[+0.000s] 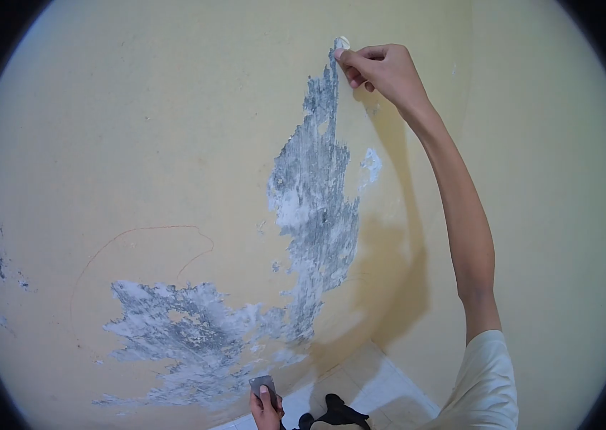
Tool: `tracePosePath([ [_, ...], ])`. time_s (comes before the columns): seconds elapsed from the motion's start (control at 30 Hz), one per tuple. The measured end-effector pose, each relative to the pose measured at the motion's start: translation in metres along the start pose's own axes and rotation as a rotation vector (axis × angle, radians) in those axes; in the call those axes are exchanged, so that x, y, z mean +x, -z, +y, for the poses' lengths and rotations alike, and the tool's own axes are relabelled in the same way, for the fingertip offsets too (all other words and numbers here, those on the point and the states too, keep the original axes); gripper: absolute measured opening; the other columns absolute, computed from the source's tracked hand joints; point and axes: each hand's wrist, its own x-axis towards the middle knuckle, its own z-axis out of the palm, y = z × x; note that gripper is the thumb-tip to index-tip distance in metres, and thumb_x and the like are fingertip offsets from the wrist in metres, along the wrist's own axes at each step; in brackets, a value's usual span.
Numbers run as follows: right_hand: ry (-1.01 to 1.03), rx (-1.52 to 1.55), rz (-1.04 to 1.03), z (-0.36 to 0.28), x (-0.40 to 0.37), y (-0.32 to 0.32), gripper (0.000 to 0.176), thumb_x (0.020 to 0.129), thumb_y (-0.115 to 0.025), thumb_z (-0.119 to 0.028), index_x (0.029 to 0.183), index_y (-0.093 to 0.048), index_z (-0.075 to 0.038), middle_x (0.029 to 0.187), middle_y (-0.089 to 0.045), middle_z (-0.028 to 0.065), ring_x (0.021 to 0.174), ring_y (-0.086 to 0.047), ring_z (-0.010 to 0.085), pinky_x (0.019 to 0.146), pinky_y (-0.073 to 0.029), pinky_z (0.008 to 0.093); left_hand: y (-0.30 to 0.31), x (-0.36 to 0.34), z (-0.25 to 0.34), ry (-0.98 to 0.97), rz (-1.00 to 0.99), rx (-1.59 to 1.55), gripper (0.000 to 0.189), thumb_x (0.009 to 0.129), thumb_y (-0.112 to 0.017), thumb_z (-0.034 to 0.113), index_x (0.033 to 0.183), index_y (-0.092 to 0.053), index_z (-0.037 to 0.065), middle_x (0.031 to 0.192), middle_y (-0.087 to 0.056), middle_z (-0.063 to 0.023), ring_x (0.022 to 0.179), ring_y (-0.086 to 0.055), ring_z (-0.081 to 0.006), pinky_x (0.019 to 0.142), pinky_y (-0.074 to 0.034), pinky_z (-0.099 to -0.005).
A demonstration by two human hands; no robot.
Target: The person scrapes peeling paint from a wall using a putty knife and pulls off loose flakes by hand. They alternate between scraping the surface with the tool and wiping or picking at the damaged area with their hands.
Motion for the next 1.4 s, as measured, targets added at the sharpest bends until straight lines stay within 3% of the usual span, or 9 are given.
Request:
tracePosePath([
  [0.13,0.014,0.181,-0.074,-0.001,0.008,0.002,0.031,0.087,-0.068,-0.032,0.083,-0.07,-0.001,0.071,-0.065,0.0025,0.063,-0.06,0.0065,0.057,-0.044,0.0222,-0.006,0.003,-0.002,0.031,-0.028,0.002,0.03,0.103,-0.046,0.04,0.096,-0.042,0.011,0.055,-0.044,-0.0017,0.036,-0.037,-0.0088,0.034,-0.03,-0.0244],
  [0.2,-0.126,0.274,-0.15,-0.004,0.011,0.006,0.027,0.087,-0.068,-0.028,0.085,-0.069,-0.002,0.072,-0.066,0.0022,0.065,-0.061,0.0067,0.056,-0.043,0.0214,-0.008,0.004,0.003,0.033,-0.044,0.02,0.03,0.103,-0.046,0.04,0.096,-0.042,0.011,0.055,-0.045,-0.0016,0.037,-0.037,-0.0088,0.034,-0.03,-0.0244],
  [0.33,-0.135,0.265,-0.142,0.003,0.007,0.007,0.02,0.084,-0.068,-0.02,0.085,-0.069,0.0,0.073,-0.069,0.0073,0.064,-0.065,0.0113,0.058,-0.049,0.0239,-0.017,0.005,0.01,-0.001,-0.105,0.05,0.031,0.103,-0.046,0.041,0.1,-0.044,0.011,0.056,-0.045,-0.0017,0.037,-0.037,-0.0085,0.035,-0.03,-0.0247],
  [0.4,0.337,-0.213,0.32,0.008,-0.006,-0.001,0.02,0.086,-0.069,-0.02,0.092,-0.069,-0.001,0.082,-0.069,0.0065,0.069,-0.067,0.0149,0.06,-0.052,0.0276,-0.018,0.005,0.009,-0.008,-0.115,0.047,0.031,0.103,-0.046,0.041,0.101,-0.044,0.01,0.056,-0.045,-0.0017,0.037,-0.037,-0.0084,0.035,-0.03,-0.0249],
  [0.43,0.341,-0.212,0.316,0.012,-0.007,-0.002,0.02,0.086,-0.069,-0.02,0.092,-0.069,-0.001,0.082,-0.069,0.0065,0.069,-0.067,0.0149,0.06,-0.052,0.0276,-0.018,0.004,0.007,-0.002,-0.11,0.038,0.031,0.103,-0.046,0.041,0.102,-0.044,0.01,0.056,-0.046,-0.0018,0.037,-0.037,-0.0084,0.034,-0.03,-0.0248],
  [0.5,0.895,-0.454,0.324,0.022,-0.007,0.003,0.015,0.088,-0.069,-0.016,0.097,-0.069,-0.004,0.09,-0.066,0.004,0.074,-0.066,0.0194,0.066,-0.055,0.0313,-0.019,0.004,0.002,0.0,-0.108,0.024,0.031,0.103,-0.045,0.041,0.103,-0.045,0.01,0.056,-0.046,-0.0018,0.037,-0.037,-0.0083,0.034,-0.03,-0.0248],
  [0.8,1.203,-0.778,0.321,0.032,0.015,0.007,0.01,0.085,-0.068,-0.009,0.093,-0.065,-0.005,0.093,-0.062,0.0038,0.085,-0.065,0.0202,0.074,-0.056,0.0308,-0.017,0.003,-0.005,0.023,-0.084,-0.024,0.029,0.103,-0.045,0.04,0.103,-0.045,0.01,0.055,-0.045,-0.0016,0.036,-0.036,-0.008,0.034,-0.028,-0.0241],
  [1.2,1.214,-0.776,0.022,0.017,0.031,0.028,0.012,0.087,-0.068,-0.012,0.095,-0.063,-0.004,0.094,-0.061,0.0043,0.083,-0.064,0.0195,0.069,-0.057,0.0305,-0.014,0.007,0.003,-0.035,-0.042,0.008,0.029,0.103,-0.045,0.04,0.099,-0.043,0.011,0.055,-0.044,-0.001,0.037,-0.036,-0.0078,0.034,-0.028,-0.0235],
  [1.4,1.249,-0.782,0.132,0.027,0.021,0.023,0.011,0.087,-0.068,-0.012,0.094,-0.063,-0.005,0.093,-0.061,0.0037,0.083,-0.064,0.0193,0.07,-0.058,0.0303,-0.007,0.01,-0.006,0.001,-0.046,-0.034,0.029,0.103,-0.045,0.039,0.099,-0.042,0.011,0.056,-0.045,-0.0012,0.037,-0.036,-0.0079,0.034,-0.029,-0.0234],
])
